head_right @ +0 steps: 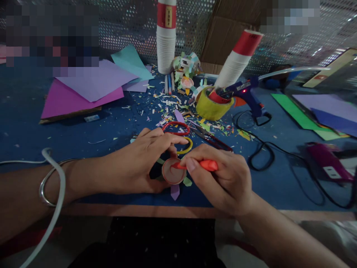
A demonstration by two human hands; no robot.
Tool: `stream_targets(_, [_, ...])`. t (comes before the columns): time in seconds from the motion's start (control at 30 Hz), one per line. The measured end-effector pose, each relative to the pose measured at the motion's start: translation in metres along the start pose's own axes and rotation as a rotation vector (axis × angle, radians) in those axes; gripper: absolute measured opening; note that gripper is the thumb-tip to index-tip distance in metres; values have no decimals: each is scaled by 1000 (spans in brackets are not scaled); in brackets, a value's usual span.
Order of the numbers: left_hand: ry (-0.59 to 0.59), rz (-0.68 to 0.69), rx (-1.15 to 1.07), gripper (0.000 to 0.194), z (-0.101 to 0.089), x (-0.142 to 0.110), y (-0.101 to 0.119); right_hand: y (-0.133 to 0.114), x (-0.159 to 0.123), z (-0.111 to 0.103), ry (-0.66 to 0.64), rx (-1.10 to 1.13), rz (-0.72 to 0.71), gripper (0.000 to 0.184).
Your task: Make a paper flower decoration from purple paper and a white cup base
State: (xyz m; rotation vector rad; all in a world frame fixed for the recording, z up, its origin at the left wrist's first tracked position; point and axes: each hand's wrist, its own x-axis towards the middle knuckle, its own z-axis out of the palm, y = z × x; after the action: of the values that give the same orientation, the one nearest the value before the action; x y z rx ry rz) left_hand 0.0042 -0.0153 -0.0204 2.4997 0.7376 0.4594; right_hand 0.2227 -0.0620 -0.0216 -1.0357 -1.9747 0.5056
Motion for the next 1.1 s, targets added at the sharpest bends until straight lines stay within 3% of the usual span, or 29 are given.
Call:
stream_targets(0.3, [-5,0,2,75,1,1,-1,-3,2,-2,12,-107,-49,19])
stream_targets(0.63, [-24,-16,-11,73,-2,0,1,-6,1,-5,-32,-31,-120,19])
stream_targets(1.1, [-24,-7,-11,72,-1,0,1,-4,1,2,-7,-15,-81,18])
